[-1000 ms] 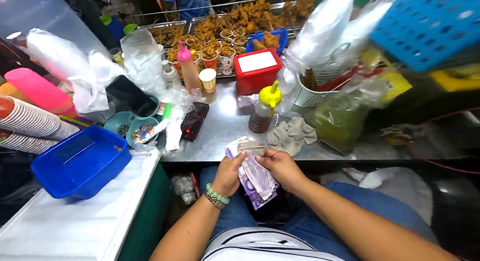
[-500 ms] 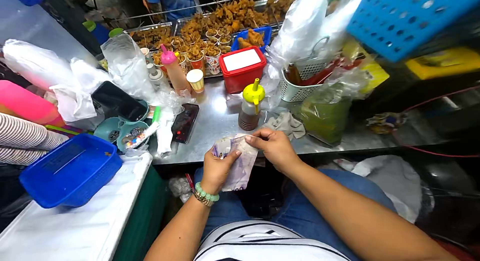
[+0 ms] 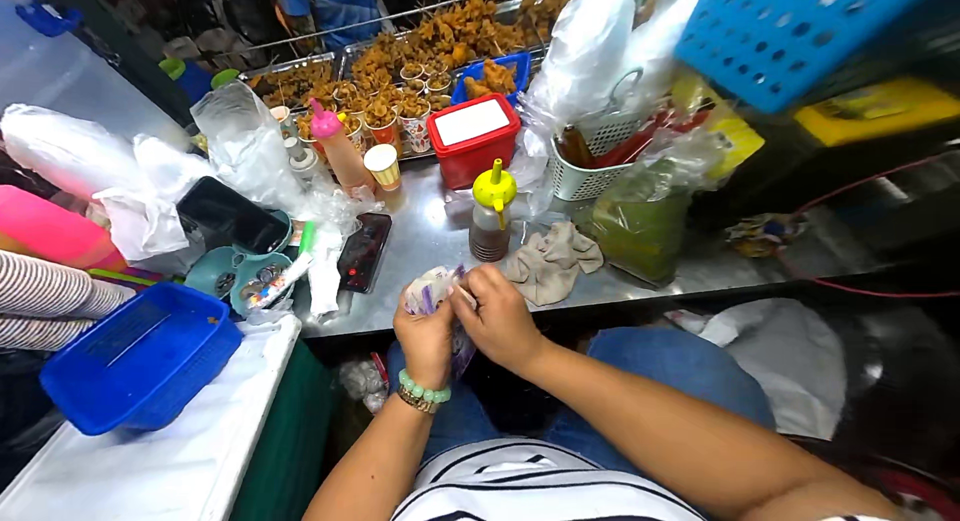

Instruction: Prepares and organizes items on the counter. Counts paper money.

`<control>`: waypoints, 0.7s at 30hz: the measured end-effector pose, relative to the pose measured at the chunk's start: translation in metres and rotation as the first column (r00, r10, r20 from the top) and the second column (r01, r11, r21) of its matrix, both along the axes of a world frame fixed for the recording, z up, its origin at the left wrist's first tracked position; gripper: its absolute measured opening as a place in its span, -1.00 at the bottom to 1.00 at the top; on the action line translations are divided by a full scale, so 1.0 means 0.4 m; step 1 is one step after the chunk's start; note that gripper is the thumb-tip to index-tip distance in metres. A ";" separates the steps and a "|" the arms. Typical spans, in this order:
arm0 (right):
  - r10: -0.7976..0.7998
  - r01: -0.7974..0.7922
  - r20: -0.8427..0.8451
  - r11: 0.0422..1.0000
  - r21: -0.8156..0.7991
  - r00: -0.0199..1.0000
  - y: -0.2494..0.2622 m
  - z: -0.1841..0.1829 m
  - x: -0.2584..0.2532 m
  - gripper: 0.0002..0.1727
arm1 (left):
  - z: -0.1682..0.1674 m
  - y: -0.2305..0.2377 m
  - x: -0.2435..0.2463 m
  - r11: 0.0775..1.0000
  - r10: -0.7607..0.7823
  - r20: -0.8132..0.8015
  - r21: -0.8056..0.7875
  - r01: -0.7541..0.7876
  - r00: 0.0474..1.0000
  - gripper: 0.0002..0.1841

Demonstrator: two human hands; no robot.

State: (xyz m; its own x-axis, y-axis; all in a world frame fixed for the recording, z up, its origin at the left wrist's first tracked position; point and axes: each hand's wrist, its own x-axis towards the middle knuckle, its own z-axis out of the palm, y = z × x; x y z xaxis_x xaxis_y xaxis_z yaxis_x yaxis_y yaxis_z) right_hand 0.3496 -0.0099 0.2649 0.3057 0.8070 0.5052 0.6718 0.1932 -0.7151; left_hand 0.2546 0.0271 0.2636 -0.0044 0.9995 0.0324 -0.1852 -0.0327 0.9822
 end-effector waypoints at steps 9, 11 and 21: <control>0.096 -0.161 -0.379 0.977 -0.143 0.920 -0.010 0.009 0.015 -0.23 | 0.030 -0.030 -0.006 0.949 -0.244 0.260 -0.133 0.285 0.934 -0.61; 0.086 -0.166 -0.379 0.969 -0.183 0.922 -0.009 0.017 0.020 -0.22 | 0.033 -0.031 -0.009 0.935 -0.231 0.304 -0.192 0.297 0.924 -0.58; 0.070 -0.115 -0.249 0.978 -0.173 0.966 -0.009 0.016 0.049 -0.62 | 0.055 -0.009 -0.067 0.947 -0.240 0.156 -0.180 0.267 0.958 -0.81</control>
